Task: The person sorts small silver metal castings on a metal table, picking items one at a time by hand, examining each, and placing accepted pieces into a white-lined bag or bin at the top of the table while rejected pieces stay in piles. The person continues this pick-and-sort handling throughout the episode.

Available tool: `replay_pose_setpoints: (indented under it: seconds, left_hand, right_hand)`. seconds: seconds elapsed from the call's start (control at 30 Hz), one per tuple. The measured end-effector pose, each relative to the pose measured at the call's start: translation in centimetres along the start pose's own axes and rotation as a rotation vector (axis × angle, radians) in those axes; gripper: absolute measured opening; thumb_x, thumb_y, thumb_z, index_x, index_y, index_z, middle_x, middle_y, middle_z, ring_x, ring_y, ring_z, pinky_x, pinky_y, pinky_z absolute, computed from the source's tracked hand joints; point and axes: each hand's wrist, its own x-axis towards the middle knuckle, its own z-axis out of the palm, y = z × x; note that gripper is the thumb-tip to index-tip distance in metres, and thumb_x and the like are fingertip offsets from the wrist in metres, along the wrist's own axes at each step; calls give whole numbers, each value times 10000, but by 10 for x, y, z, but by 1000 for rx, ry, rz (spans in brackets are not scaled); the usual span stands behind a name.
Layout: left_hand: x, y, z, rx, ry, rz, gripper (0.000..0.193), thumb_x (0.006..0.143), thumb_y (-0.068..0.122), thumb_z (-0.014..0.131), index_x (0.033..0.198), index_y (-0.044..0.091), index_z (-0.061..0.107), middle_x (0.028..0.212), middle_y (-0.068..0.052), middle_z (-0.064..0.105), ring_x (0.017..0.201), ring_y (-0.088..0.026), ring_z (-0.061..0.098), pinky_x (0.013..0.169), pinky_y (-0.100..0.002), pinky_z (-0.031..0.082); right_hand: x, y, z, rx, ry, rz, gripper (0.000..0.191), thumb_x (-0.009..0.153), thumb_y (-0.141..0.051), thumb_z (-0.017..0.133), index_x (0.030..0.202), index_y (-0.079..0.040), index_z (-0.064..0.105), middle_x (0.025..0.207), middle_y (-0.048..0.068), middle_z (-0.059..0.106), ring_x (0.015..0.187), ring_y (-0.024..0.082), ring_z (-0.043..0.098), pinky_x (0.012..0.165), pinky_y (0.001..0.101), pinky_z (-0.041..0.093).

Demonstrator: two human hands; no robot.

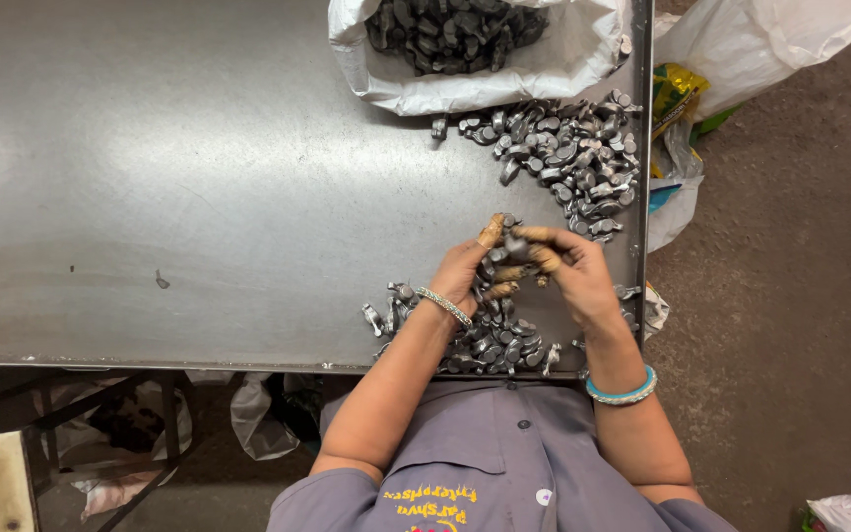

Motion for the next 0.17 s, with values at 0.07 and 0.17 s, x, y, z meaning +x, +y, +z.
replay_pose_setpoints:
  seconds: [0.07, 0.17]
  left_hand:
    - [9, -5, -5, -56, -14, -20, 415, 976, 412, 656, 1220, 77, 659, 899, -48, 715, 678, -149, 730, 486, -272, 569]
    - [25, -7, -15, -94, -79, 7, 432, 995, 415, 672, 1261, 74, 666, 888, -60, 726, 643, -136, 699, 457, -228, 536]
  right_hand:
    - [5, -11, 12, -265, -8, -173, 285, 969, 28, 725, 1254, 36, 724, 1084, 59, 601, 950, 109, 601, 820, 230, 498]
    - [6, -34, 25, -319, 97, -222, 290, 941, 36, 725, 1231, 21, 713, 1100, 37, 584, 940, 89, 594, 805, 213, 511]
